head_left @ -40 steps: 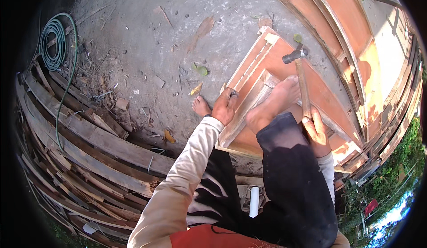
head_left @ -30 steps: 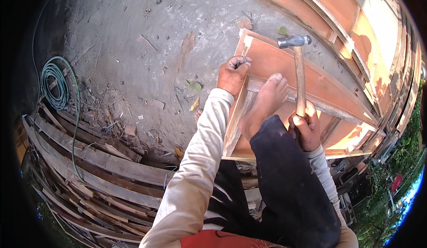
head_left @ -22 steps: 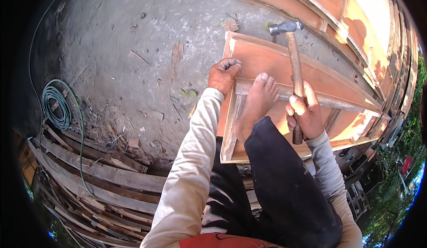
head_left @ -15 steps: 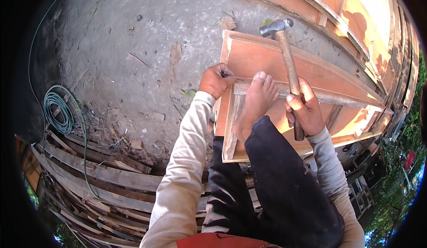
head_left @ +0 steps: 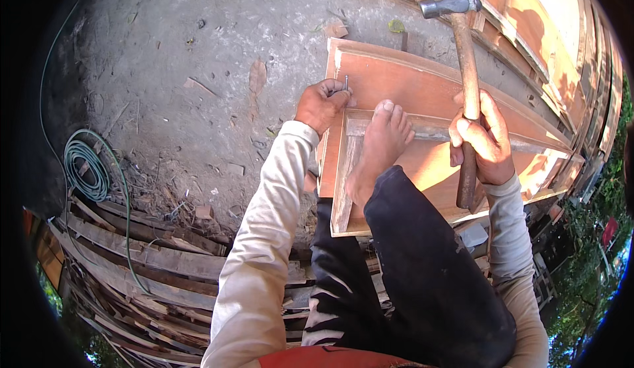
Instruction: The person hammers nails into wooden frames using a hammer, occasionally steadying the wood with their bare feet.
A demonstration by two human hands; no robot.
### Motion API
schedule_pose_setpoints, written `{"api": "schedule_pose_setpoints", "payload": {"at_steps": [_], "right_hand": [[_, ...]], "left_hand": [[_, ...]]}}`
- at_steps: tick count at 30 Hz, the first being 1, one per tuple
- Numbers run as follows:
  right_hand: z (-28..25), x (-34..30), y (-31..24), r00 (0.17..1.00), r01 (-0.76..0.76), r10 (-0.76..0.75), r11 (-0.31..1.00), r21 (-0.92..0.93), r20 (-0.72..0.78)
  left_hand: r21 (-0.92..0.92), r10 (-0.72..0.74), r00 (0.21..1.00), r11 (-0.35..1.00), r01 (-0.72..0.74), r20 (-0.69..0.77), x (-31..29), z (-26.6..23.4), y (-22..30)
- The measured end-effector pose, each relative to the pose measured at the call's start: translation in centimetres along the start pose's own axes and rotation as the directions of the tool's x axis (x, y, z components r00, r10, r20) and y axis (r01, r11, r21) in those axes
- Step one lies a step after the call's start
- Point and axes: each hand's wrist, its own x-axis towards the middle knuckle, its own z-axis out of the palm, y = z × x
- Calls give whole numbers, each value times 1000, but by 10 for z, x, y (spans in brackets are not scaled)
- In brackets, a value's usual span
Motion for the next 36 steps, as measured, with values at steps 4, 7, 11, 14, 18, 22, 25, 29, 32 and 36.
{"api": "schedule_pose_setpoints", "payload": {"at_steps": [4,7,11,14,18,22,25,29,32,36], "right_hand": [[4,11,-9,985,-170,169,984,-46,-18],[10,9,-2,973,-228,227,944,-240,-31],[13,6,-1,952,-287,307,903,-319,13],[18,8,-1,944,-300,328,901,-314,39],[18,10,-2,929,-319,362,888,-331,76],[12,16,0,936,-287,341,882,-375,86],[10,24,-21,931,-316,361,873,-371,57],[11,39,-44,973,-229,219,942,-244,-69],[21,46,-41,974,-155,125,977,-148,-190],[22,45,-23,929,-364,368,879,-309,-46]], "left_hand": [[-112,-18,999,994,12,-48,4,11,-12],[-202,-37,999,979,33,-15,1,18,-13],[-147,-33,999,989,29,-25,1,21,-11],[-102,-22,1000,995,23,10,6,19,-18],[-88,17,1000,996,-15,23,9,20,-26],[-40,24,1000,999,-24,5,7,20,-21],[71,33,999,997,-31,-26,4,23,-14],[163,79,996,984,-71,-44,-2,25,-7],[204,73,996,977,-60,-57,-3,24,-6],[267,113,992,959,-94,-59,-2,27,-5]]}}
